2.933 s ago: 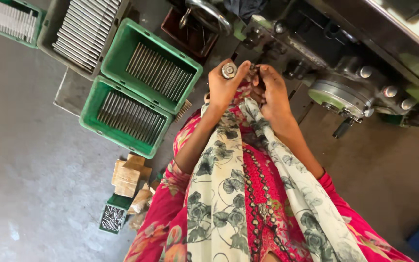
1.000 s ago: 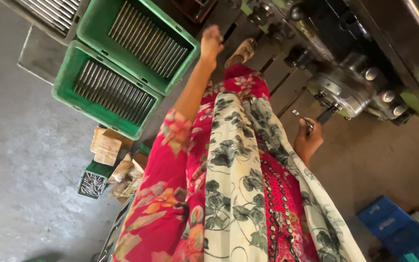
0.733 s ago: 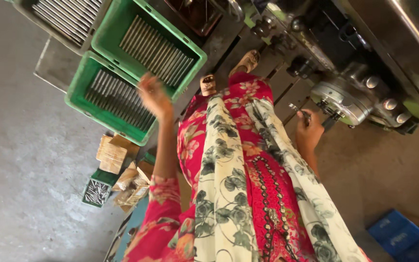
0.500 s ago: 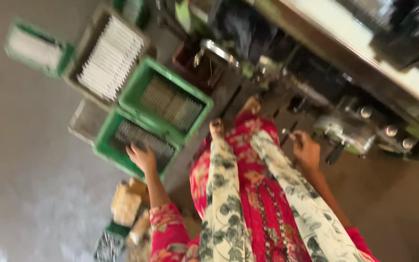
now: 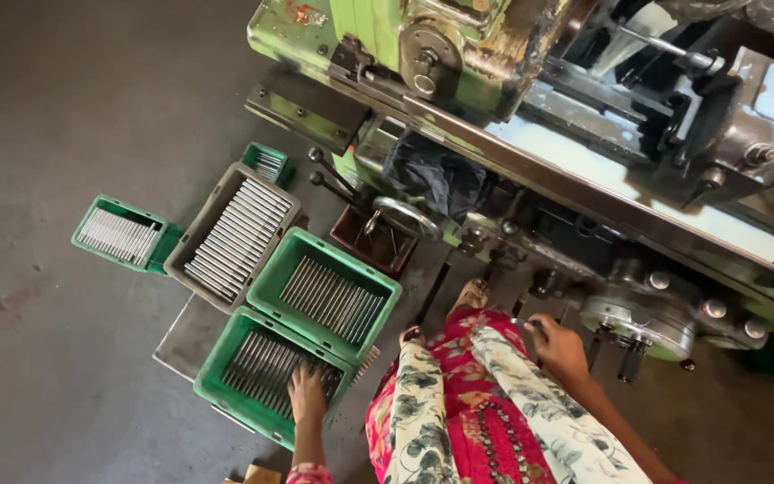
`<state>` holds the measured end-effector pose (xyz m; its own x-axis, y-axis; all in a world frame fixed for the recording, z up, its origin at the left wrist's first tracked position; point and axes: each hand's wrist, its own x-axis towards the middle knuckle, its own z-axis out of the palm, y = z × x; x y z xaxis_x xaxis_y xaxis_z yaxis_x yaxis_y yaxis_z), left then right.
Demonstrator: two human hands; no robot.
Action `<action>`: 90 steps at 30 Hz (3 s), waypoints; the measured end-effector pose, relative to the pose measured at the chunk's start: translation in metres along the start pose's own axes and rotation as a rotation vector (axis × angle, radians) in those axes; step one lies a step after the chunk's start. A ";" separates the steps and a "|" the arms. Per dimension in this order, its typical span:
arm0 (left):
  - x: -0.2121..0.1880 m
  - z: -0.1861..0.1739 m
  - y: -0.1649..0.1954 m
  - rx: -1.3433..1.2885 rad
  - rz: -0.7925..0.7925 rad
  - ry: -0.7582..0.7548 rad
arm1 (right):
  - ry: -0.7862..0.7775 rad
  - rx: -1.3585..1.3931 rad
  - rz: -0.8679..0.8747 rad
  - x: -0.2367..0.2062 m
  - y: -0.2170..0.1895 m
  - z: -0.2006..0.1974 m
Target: The person works at a lathe, operating its handles and adjusting components on the machine. They handle small machined metal pins, check pieces with a measuring tool, and place finished pins into green plastic trays beside the machine.
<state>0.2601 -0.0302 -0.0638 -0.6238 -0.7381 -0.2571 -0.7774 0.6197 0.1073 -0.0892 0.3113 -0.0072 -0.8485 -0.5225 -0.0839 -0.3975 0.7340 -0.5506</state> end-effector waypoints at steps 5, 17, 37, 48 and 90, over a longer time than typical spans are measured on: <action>0.011 -0.003 0.010 -0.227 -0.209 -0.091 | -0.066 0.051 0.144 0.002 -0.004 0.008; 0.009 -0.016 0.006 -0.902 -0.568 0.560 | 0.005 0.067 -0.010 0.016 -0.008 0.018; 0.097 -0.090 0.250 -2.098 -0.158 -0.716 | 0.126 0.483 -0.281 0.069 -0.139 -0.007; 0.044 -0.146 0.261 -0.856 0.837 0.550 | -0.718 1.578 0.362 0.041 -0.086 0.022; 0.156 -0.213 0.417 -1.458 0.367 -0.967 | 0.178 -0.169 -0.781 0.154 -0.071 -0.202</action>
<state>-0.1785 0.0568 0.1452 -0.9166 0.1057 -0.3856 -0.3935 -0.4090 0.8233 -0.2620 0.2662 0.1875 -0.3419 -0.8441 0.4130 -0.9324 0.2496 -0.2615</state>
